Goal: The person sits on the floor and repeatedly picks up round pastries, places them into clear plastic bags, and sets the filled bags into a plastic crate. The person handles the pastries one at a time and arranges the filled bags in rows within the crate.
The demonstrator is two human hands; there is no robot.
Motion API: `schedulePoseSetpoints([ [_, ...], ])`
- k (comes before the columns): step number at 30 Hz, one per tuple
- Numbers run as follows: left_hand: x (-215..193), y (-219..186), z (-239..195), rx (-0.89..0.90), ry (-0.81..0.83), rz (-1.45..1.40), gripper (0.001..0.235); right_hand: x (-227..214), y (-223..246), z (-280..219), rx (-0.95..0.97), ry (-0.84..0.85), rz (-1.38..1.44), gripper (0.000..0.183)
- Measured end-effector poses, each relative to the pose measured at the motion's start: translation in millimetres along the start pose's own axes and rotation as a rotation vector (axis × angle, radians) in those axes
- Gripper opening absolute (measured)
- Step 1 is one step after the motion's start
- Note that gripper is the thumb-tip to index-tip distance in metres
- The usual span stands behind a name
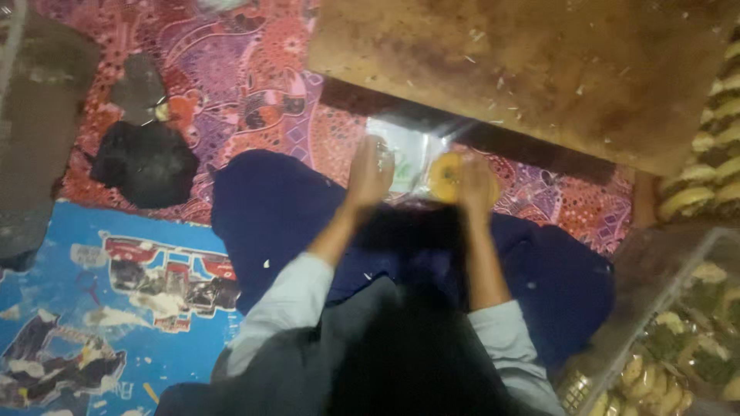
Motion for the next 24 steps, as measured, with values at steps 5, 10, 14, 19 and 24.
schedulePoseSetpoints([
  [5, 68, 99, 52, 0.147, 0.141, 0.282, 0.04, -78, -13, -30, 0.592, -0.224, 0.087, 0.051],
  [10, 69, 114, 45, 0.233, 0.233, 0.348, 0.028, -62, 83, 15, 0.074, -0.383, -0.423, 0.05],
  [14, 26, 43, 28, -0.018, 0.513, 0.356, 0.015, -23, 104, 78, 0.679, 0.308, 0.035, 0.049],
  [19, -63, -52, 38, 0.178, -0.184, 0.117, 0.055, -6, 135, 105, 0.082, 0.314, 0.433, 0.014],
  [24, -86, -54, 45, -0.331, -0.175, -0.41, 0.048, -24, 170, 87, -0.056, 0.246, 0.286, 0.014],
])
Point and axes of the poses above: each hand's wrist, its own z-axis towards the middle knuckle, its own x-axis out of the palm, y = z × x, the point moved 2 cm from there along z, towards the middle knuckle, and after that the axes turned 9 degrees about y, right-handed, at the moved point
